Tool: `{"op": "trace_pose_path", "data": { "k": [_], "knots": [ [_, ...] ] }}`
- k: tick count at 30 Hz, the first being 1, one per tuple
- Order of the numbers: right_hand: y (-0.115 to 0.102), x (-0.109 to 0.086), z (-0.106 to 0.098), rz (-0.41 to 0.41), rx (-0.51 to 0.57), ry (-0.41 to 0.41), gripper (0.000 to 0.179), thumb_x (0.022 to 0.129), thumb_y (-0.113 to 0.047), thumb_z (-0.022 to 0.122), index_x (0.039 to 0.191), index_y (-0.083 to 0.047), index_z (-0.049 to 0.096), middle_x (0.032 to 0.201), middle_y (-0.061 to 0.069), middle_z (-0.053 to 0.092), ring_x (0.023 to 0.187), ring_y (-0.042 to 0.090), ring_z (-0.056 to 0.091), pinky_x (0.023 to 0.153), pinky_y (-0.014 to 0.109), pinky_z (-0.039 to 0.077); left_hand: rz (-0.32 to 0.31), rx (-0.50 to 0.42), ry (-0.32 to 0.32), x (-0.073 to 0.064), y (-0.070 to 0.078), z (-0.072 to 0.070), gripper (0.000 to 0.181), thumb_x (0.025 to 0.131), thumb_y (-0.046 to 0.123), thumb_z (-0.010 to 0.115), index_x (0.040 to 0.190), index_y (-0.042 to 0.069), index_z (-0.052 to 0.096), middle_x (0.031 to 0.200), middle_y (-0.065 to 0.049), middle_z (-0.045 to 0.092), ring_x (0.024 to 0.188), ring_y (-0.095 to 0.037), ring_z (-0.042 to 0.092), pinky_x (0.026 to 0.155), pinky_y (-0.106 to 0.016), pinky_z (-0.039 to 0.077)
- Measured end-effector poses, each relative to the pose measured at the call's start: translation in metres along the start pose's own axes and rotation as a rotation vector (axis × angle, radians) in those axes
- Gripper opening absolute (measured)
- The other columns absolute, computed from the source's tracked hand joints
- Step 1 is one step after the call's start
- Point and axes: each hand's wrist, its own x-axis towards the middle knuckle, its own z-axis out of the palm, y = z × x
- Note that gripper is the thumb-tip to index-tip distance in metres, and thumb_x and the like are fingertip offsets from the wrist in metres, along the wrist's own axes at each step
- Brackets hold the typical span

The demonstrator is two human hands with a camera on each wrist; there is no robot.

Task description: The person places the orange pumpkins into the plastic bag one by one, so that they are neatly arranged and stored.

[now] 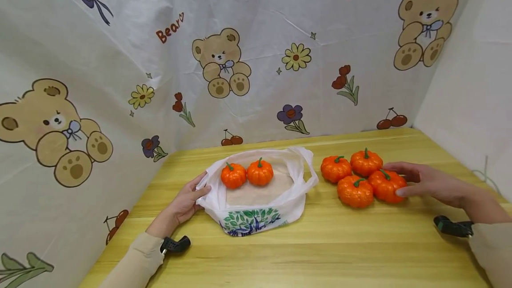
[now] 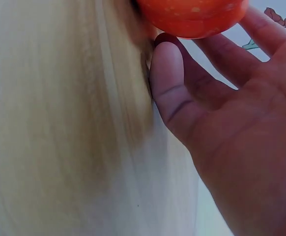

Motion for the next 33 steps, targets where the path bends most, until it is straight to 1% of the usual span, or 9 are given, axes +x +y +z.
{"op": "trace_pose_path", "data": {
  "k": [4, 10, 16, 19, 23, 28, 33],
  "knots": [
    [-0.001, 0.002, 0.002, 0.001, -0.029, 0.009, 0.067, 0.098, -0.010, 0.067, 0.157, -0.006, 0.037, 0.131, -0.043, 0.044, 0.117, -0.024, 0.042, 0.085, 0.014, 0.049, 0.009, -0.006, -0.003, 0.000, -0.001, -0.001, 0.075, 0.104, 0.014, 0.061, 0.167, 0.022, 0.019, 0.164, -0.019, 0.032, 0.106, -0.018, 0.069, 0.082, -0.037, 0.064],
    [-0.001, 0.001, 0.002, 0.019, -0.009, -0.023, 0.075, 0.094, -0.010, 0.072, 0.158, -0.006, 0.033, 0.129, -0.045, 0.041, 0.116, -0.025, 0.041, 0.085, 0.014, 0.047, 0.003, -0.001, 0.002, -0.001, 0.001, 0.000, 0.075, 0.104, 0.015, 0.061, 0.166, 0.023, 0.020, 0.165, -0.018, 0.032, 0.106, -0.018, 0.069, 0.082, -0.038, 0.064],
    [-0.002, 0.001, 0.003, 0.013, -0.013, -0.014, 0.077, 0.092, -0.010, 0.075, 0.157, -0.005, 0.035, 0.129, -0.044, 0.044, 0.115, -0.023, 0.044, 0.086, 0.012, 0.046, -0.004, 0.003, -0.005, -0.002, 0.002, 0.001, 0.075, 0.105, 0.014, 0.061, 0.166, 0.024, 0.020, 0.166, -0.016, 0.032, 0.106, -0.019, 0.070, 0.082, -0.038, 0.064],
    [-0.002, 0.000, 0.002, -0.006, -0.030, 0.006, 0.076, 0.091, -0.009, 0.076, 0.156, -0.007, 0.037, 0.131, -0.042, 0.045, 0.116, -0.022, 0.044, 0.087, 0.012, 0.046, -0.005, 0.003, -0.008, -0.002, 0.002, 0.001, 0.074, 0.105, 0.014, 0.060, 0.166, 0.024, 0.020, 0.166, -0.016, 0.032, 0.106, -0.018, 0.070, 0.082, -0.037, 0.064],
    [0.000, -0.002, 0.000, -0.025, -0.065, 0.036, 0.075, 0.091, -0.009, 0.075, 0.156, -0.010, 0.038, 0.133, -0.042, 0.043, 0.117, -0.023, 0.042, 0.086, 0.012, 0.046, -0.002, -0.001, -0.008, -0.004, 0.001, 0.001, 0.074, 0.105, 0.014, 0.059, 0.167, 0.024, 0.019, 0.166, -0.017, 0.032, 0.106, -0.018, 0.070, 0.082, -0.037, 0.064],
    [-0.001, -0.002, -0.005, -0.043, -0.039, 0.049, 0.074, 0.093, -0.004, 0.072, 0.157, -0.008, 0.035, 0.134, -0.041, 0.044, 0.118, -0.022, 0.044, 0.086, 0.012, 0.048, -0.008, -0.003, -0.002, -0.003, 0.000, -0.001, 0.075, 0.105, 0.015, 0.061, 0.167, 0.024, 0.019, 0.166, -0.017, 0.032, 0.108, -0.019, 0.070, 0.084, -0.038, 0.064],
    [-0.006, -0.004, -0.007, -0.037, -0.035, 0.076, 0.070, 0.096, -0.004, 0.068, 0.157, -0.008, 0.034, 0.133, -0.041, 0.046, 0.117, -0.022, 0.045, 0.084, 0.012, 0.049, -0.012, 0.001, 0.006, 0.001, -0.001, -0.002, 0.075, 0.104, 0.016, 0.062, 0.166, 0.025, 0.022, 0.166, -0.014, 0.033, 0.110, -0.019, 0.069, 0.086, -0.038, 0.063]
  ]
}}
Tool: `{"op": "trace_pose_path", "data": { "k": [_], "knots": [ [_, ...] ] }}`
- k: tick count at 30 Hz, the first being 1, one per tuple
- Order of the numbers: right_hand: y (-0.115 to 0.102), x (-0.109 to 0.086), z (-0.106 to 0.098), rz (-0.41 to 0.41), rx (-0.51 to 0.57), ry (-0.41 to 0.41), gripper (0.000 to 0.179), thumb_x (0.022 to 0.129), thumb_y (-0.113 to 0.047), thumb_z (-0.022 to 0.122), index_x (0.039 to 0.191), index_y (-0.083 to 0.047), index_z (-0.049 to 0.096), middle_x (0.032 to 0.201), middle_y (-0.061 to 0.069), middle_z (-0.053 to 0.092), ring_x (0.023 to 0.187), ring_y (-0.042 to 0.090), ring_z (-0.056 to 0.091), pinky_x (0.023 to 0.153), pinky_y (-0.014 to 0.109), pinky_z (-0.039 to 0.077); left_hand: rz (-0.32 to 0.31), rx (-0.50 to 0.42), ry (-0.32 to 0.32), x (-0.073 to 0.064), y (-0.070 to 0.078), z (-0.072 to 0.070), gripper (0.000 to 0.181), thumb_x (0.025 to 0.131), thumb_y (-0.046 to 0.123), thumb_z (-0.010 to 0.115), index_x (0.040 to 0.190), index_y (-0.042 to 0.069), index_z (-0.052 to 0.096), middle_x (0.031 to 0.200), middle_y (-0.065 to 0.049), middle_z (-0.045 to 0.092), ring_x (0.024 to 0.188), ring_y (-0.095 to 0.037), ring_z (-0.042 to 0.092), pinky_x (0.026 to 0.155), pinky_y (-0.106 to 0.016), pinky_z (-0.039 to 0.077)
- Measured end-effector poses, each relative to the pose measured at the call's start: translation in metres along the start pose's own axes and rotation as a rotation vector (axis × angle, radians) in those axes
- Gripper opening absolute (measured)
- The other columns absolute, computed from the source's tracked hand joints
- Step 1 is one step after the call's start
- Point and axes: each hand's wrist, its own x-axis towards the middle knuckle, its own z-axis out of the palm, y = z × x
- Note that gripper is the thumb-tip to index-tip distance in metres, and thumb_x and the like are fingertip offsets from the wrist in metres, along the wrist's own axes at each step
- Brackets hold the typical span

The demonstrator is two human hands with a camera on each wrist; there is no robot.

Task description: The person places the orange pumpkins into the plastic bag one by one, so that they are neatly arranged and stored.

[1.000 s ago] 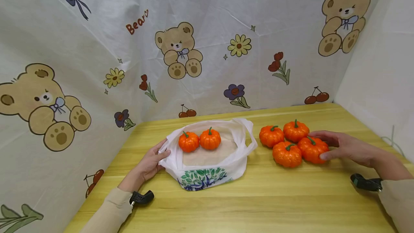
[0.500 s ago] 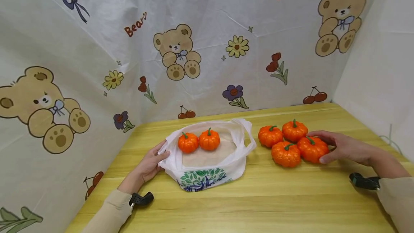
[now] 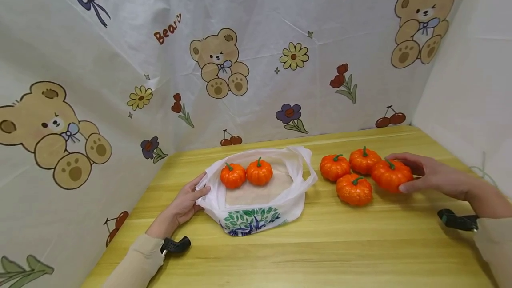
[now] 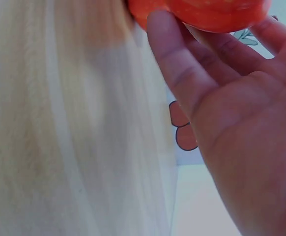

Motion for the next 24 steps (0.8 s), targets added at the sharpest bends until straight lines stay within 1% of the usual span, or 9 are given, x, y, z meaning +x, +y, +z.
{"op": "trace_pose_path", "data": {
  "k": [3, 6, 13, 20, 24],
  "knots": [
    [-0.006, 0.002, -0.002, -0.010, -0.013, 0.007, 0.068, 0.097, -0.004, 0.067, 0.157, -0.007, 0.034, 0.132, -0.040, 0.047, 0.116, -0.021, 0.047, 0.084, 0.012, 0.050, -0.002, -0.001, 0.002, 0.001, -0.001, -0.001, 0.075, 0.104, 0.016, 0.063, 0.166, 0.025, 0.022, 0.166, -0.013, 0.033, 0.111, -0.019, 0.068, 0.086, -0.038, 0.063],
    [-0.015, 0.007, -0.004, -0.022, -0.003, -0.003, 0.068, 0.098, -0.003, 0.066, 0.157, -0.005, 0.033, 0.132, -0.039, 0.048, 0.117, -0.019, 0.049, 0.085, 0.012, 0.051, -0.002, 0.001, 0.005, 0.001, -0.001, -0.001, 0.076, 0.103, 0.015, 0.063, 0.166, 0.025, 0.021, 0.166, -0.014, 0.033, 0.111, -0.020, 0.068, 0.086, -0.038, 0.063],
    [-0.037, 0.022, -0.002, -0.063, 0.007, -0.022, 0.065, 0.099, -0.003, 0.063, 0.156, -0.002, 0.032, 0.133, -0.032, 0.053, 0.116, -0.011, 0.055, 0.086, 0.015, 0.054, -0.004, -0.002, 0.009, 0.000, -0.001, 0.000, 0.075, 0.104, 0.015, 0.063, 0.166, 0.026, 0.022, 0.166, -0.014, 0.033, 0.111, -0.020, 0.068, 0.086, -0.038, 0.063],
    [-0.064, 0.037, 0.005, -0.097, 0.010, -0.039, 0.067, 0.098, -0.005, 0.063, 0.158, -0.004, 0.033, 0.135, -0.033, 0.052, 0.118, -0.012, 0.053, 0.089, 0.014, 0.052, -0.008, 0.000, 0.001, 0.000, 0.001, 0.001, 0.076, 0.104, 0.016, 0.063, 0.166, 0.025, 0.021, 0.166, -0.015, 0.033, 0.108, -0.020, 0.070, 0.084, -0.040, 0.064],
    [-0.078, 0.045, 0.008, -0.118, 0.016, -0.058, 0.067, 0.098, -0.005, 0.062, 0.158, -0.005, 0.033, 0.136, -0.032, 0.052, 0.119, -0.011, 0.054, 0.090, 0.015, 0.052, -0.002, -0.007, -0.007, 0.000, 0.001, 0.001, 0.077, 0.104, 0.016, 0.063, 0.167, 0.025, 0.019, 0.166, -0.015, 0.033, 0.108, -0.020, 0.070, 0.084, -0.040, 0.064]
  ]
}}
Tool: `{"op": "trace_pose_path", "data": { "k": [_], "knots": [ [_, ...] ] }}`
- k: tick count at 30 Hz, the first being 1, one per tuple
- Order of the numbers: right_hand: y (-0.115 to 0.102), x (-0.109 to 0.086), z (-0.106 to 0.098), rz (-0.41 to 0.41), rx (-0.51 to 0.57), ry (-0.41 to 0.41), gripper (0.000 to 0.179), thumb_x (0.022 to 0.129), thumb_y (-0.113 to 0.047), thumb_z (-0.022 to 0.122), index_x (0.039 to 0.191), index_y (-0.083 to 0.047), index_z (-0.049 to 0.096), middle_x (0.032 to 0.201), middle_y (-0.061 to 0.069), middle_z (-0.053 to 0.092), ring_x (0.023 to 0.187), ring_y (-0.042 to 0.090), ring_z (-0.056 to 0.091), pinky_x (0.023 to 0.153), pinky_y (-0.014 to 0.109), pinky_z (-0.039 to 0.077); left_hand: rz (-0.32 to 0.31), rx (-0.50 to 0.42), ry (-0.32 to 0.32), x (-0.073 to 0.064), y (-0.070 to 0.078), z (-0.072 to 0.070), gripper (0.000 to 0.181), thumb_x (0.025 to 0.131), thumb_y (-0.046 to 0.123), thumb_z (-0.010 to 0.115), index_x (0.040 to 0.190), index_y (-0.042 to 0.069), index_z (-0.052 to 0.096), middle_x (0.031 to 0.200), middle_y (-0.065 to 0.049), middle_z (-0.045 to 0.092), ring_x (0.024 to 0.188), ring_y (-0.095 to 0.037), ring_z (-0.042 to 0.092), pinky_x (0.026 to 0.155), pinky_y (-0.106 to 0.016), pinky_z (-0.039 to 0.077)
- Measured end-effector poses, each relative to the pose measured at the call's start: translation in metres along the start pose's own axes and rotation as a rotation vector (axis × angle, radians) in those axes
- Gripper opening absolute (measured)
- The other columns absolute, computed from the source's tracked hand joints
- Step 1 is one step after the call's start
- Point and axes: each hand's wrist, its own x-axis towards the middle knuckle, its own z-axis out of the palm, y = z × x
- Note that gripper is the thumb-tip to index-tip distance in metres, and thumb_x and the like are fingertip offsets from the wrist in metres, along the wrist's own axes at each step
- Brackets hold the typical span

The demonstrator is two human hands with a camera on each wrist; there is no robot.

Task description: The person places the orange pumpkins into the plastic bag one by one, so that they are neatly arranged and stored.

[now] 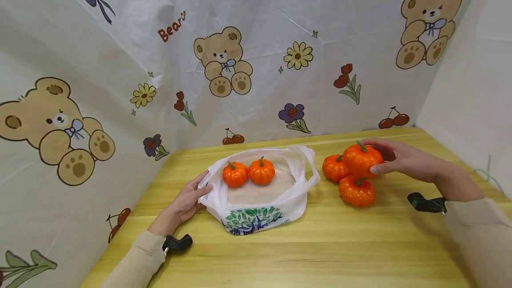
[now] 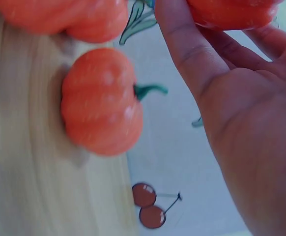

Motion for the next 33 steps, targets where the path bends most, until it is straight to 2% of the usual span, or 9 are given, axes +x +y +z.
{"op": "trace_pose_path", "data": {
  "k": [7, 13, 15, 19, 21, 23, 28, 33],
  "knots": [
    [-0.013, 0.010, 0.007, 0.005, 0.059, -0.017, 0.065, 0.100, -0.005, 0.059, 0.159, -0.005, 0.032, 0.137, -0.028, 0.052, 0.120, -0.009, 0.054, 0.090, 0.017, 0.052, 0.001, -0.005, -0.013, 0.000, 0.000, 0.001, 0.077, 0.104, 0.016, 0.062, 0.167, 0.023, 0.019, 0.166, -0.016, 0.031, 0.110, -0.020, 0.069, 0.085, -0.041, 0.064],
    [-0.029, 0.019, 0.017, 0.060, 0.116, -0.025, 0.066, 0.102, -0.011, 0.058, 0.160, -0.004, 0.028, 0.137, -0.024, 0.050, 0.119, -0.008, 0.054, 0.091, 0.018, 0.053, 0.007, 0.002, -0.008, 0.001, -0.002, 0.000, 0.076, 0.104, 0.015, 0.062, 0.166, 0.023, 0.020, 0.165, -0.016, 0.033, 0.109, -0.020, 0.069, 0.084, -0.039, 0.064],
    [-0.038, 0.023, 0.021, 0.067, 0.111, -0.022, 0.066, 0.102, -0.014, 0.060, 0.159, -0.004, 0.029, 0.139, -0.018, 0.051, 0.118, -0.007, 0.055, 0.092, 0.019, 0.053, 0.008, 0.002, -0.005, 0.001, -0.001, 0.000, 0.076, 0.104, 0.015, 0.062, 0.166, 0.023, 0.020, 0.166, -0.016, 0.032, 0.110, -0.020, 0.069, 0.085, -0.040, 0.064],
    [-0.058, 0.033, 0.031, 0.076, 0.104, -0.023, 0.067, 0.101, -0.017, 0.064, 0.158, -0.005, 0.033, 0.148, 0.005, 0.051, 0.117, -0.004, 0.057, 0.092, 0.020, 0.054, 0.002, -0.003, 0.001, 0.001, 0.000, 0.000, 0.076, 0.104, 0.015, 0.062, 0.166, 0.024, 0.021, 0.166, -0.015, 0.032, 0.111, -0.021, 0.069, 0.086, -0.040, 0.063],
    [-0.067, 0.038, 0.036, 0.083, 0.111, -0.027, 0.068, 0.100, -0.019, 0.066, 0.158, -0.004, 0.033, 0.151, 0.016, 0.049, 0.118, -0.001, 0.058, 0.092, 0.021, 0.055, 0.003, -0.003, 0.001, 0.001, 0.000, 0.000, 0.076, 0.104, 0.015, 0.062, 0.166, 0.024, 0.021, 0.166, -0.015, 0.032, 0.111, -0.021, 0.068, 0.086, -0.040, 0.063],
    [-0.075, 0.044, 0.041, 0.099, 0.129, -0.038, 0.070, 0.100, -0.021, 0.066, 0.158, -0.004, 0.032, 0.153, 0.022, 0.047, 0.123, 0.010, 0.057, 0.092, 0.022, 0.055, 0.000, -0.005, 0.000, 0.001, 0.001, 0.000, 0.076, 0.104, 0.015, 0.062, 0.166, 0.024, 0.021, 0.166, -0.015, 0.032, 0.111, -0.022, 0.068, 0.087, -0.041, 0.063],
    [-0.089, 0.058, 0.055, 0.134, 0.179, -0.060, 0.074, 0.099, -0.026, 0.067, 0.159, -0.004, 0.029, 0.151, 0.022, 0.047, 0.133, 0.036, 0.050, 0.095, 0.024, 0.054, 0.000, -0.004, -0.007, 0.000, 0.002, 0.001, 0.075, 0.104, 0.014, 0.062, 0.166, 0.024, 0.020, 0.166, -0.014, 0.032, 0.112, -0.022, 0.068, 0.088, -0.042, 0.063],
    [-0.098, 0.073, 0.068, 0.139, 0.151, -0.038, 0.076, 0.098, -0.034, 0.068, 0.160, -0.009, 0.032, 0.149, 0.018, 0.052, 0.132, 0.035, 0.051, 0.102, 0.037, 0.051, 0.007, -0.005, -0.015, -0.001, 0.001, 0.002, 0.075, 0.105, 0.014, 0.061, 0.167, 0.023, 0.019, 0.167, -0.016, 0.031, 0.111, -0.021, 0.068, 0.087, -0.041, 0.063]
  ]
}}
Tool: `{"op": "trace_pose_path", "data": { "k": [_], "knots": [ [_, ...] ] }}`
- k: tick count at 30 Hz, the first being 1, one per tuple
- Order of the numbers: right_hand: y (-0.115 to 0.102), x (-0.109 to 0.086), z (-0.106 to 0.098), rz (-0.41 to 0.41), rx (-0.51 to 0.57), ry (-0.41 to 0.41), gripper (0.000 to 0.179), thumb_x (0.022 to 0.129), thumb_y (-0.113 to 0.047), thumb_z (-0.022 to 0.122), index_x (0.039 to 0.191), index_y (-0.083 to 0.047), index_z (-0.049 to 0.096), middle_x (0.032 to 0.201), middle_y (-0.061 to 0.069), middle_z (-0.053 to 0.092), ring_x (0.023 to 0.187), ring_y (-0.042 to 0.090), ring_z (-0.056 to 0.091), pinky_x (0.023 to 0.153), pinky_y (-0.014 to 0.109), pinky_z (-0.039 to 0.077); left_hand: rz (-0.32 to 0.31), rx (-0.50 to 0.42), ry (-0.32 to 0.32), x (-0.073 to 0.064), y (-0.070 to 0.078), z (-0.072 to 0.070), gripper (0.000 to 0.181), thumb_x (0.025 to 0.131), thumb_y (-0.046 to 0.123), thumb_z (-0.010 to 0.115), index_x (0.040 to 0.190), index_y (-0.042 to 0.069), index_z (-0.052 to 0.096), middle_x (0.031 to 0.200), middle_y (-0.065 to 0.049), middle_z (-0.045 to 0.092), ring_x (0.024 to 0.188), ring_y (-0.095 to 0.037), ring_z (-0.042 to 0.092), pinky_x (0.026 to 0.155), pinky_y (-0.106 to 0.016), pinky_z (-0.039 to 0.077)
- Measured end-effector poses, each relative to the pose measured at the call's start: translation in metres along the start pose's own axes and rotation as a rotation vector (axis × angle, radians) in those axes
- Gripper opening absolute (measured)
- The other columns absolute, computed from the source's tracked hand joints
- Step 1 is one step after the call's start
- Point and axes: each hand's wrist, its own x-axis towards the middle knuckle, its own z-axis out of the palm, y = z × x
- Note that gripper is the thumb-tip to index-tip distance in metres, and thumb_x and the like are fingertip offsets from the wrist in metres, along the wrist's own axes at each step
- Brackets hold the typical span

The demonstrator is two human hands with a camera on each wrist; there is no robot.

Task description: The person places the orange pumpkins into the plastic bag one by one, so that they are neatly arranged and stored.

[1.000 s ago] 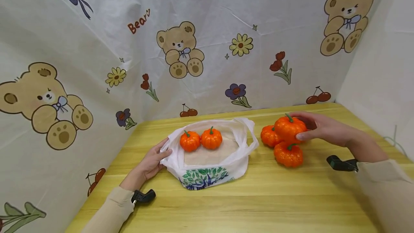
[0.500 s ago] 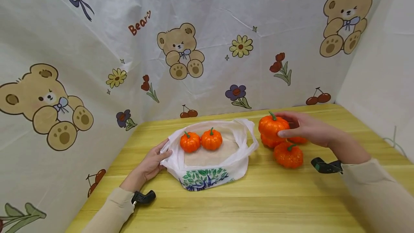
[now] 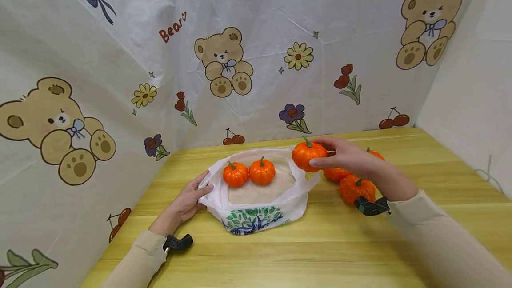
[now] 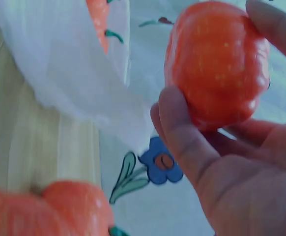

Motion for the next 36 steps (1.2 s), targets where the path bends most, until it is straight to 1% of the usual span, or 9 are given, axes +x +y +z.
{"op": "trace_pose_path", "data": {
  "k": [3, 6, 10, 13, 15, 19, 25, 30, 36],
  "knots": [
    [-0.005, 0.009, 0.008, 0.024, -0.007, 0.035, 0.078, 0.097, -0.040, 0.069, 0.160, -0.012, 0.033, 0.151, 0.017, 0.051, 0.131, 0.033, 0.053, 0.106, 0.045, 0.050, -0.004, 0.000, 0.000, 0.000, -0.001, 0.000, 0.075, 0.105, 0.014, 0.061, 0.167, 0.024, 0.019, 0.167, -0.015, 0.031, 0.111, -0.021, 0.069, 0.087, -0.041, 0.063],
    [-0.013, 0.019, 0.017, 0.038, 0.032, 0.059, 0.082, 0.095, -0.041, 0.072, 0.160, -0.011, 0.032, 0.152, 0.020, 0.049, 0.128, 0.033, 0.056, 0.108, 0.048, 0.051, -0.006, 0.006, 0.011, 0.000, 0.000, 0.000, 0.075, 0.105, 0.014, 0.061, 0.166, 0.024, 0.020, 0.166, -0.014, 0.032, 0.112, -0.021, 0.068, 0.087, -0.042, 0.063],
    [-0.024, 0.033, 0.031, 0.022, 0.105, 0.074, 0.083, 0.095, -0.035, 0.075, 0.159, -0.005, 0.032, 0.150, 0.023, 0.048, 0.123, 0.032, 0.060, 0.103, 0.042, 0.056, 0.000, 0.015, 0.022, 0.001, 0.002, 0.000, 0.075, 0.104, 0.015, 0.062, 0.166, 0.024, 0.021, 0.166, -0.014, 0.032, 0.112, -0.022, 0.068, 0.087, -0.042, 0.063],
    [-0.031, 0.043, 0.041, 0.023, 0.140, 0.088, 0.081, 0.094, -0.033, 0.076, 0.157, -0.005, 0.034, 0.148, 0.023, 0.049, 0.121, 0.032, 0.059, 0.100, 0.038, 0.058, 0.002, 0.017, 0.019, 0.002, 0.004, -0.001, 0.075, 0.104, 0.016, 0.063, 0.166, 0.025, 0.021, 0.166, -0.014, 0.032, 0.112, -0.022, 0.068, 0.087, -0.043, 0.063],
    [-0.033, 0.049, 0.047, 0.037, 0.157, 0.104, 0.081, 0.093, -0.034, 0.077, 0.156, -0.005, 0.036, 0.148, 0.023, 0.049, 0.121, 0.033, 0.059, 0.100, 0.038, 0.058, 0.002, 0.018, 0.015, 0.002, 0.005, 0.000, 0.075, 0.104, 0.016, 0.062, 0.166, 0.024, 0.021, 0.166, -0.014, 0.032, 0.112, -0.022, 0.068, 0.087, -0.042, 0.063],
    [-0.031, 0.065, 0.060, 0.081, 0.194, 0.135, 0.082, 0.091, -0.034, 0.079, 0.155, -0.004, 0.036, 0.149, 0.024, 0.047, 0.123, 0.036, 0.057, 0.103, 0.042, 0.057, 0.000, 0.010, 0.014, 0.002, 0.005, 0.000, 0.074, 0.104, 0.014, 0.061, 0.166, 0.025, 0.021, 0.166, -0.014, 0.033, 0.111, -0.022, 0.068, 0.085, -0.042, 0.063],
    [-0.022, 0.083, 0.078, 0.179, 0.272, 0.189, 0.090, 0.091, -0.028, 0.081, 0.158, -0.001, 0.028, 0.155, 0.027, 0.039, 0.131, 0.041, 0.053, 0.106, 0.048, 0.054, -0.009, 0.001, 0.007, 0.001, 0.003, 0.000, 0.075, 0.104, 0.014, 0.062, 0.166, 0.024, 0.021, 0.167, -0.015, 0.031, 0.113, -0.022, 0.068, 0.087, -0.042, 0.063],
    [-0.018, 0.090, 0.087, 0.237, 0.318, 0.217, 0.094, 0.090, -0.024, 0.082, 0.160, -0.002, 0.024, 0.157, 0.028, 0.035, 0.136, 0.044, 0.048, 0.104, 0.051, 0.055, -0.009, -0.001, 0.015, 0.001, 0.003, 0.000, 0.075, 0.104, 0.013, 0.062, 0.166, 0.024, 0.021, 0.167, -0.014, 0.031, 0.115, -0.023, 0.067, 0.088, -0.043, 0.063],
    [-0.008, 0.093, 0.096, 0.283, 0.320, 0.233, 0.090, 0.090, -0.025, 0.082, 0.158, -0.002, 0.028, 0.157, 0.028, 0.037, 0.136, 0.044, 0.047, 0.103, 0.054, 0.055, -0.007, -0.002, 0.015, 0.001, 0.001, 0.000, 0.075, 0.104, 0.013, 0.061, 0.166, 0.024, 0.021, 0.167, -0.015, 0.031, 0.113, -0.022, 0.067, 0.087, -0.043, 0.063]
  ]
}}
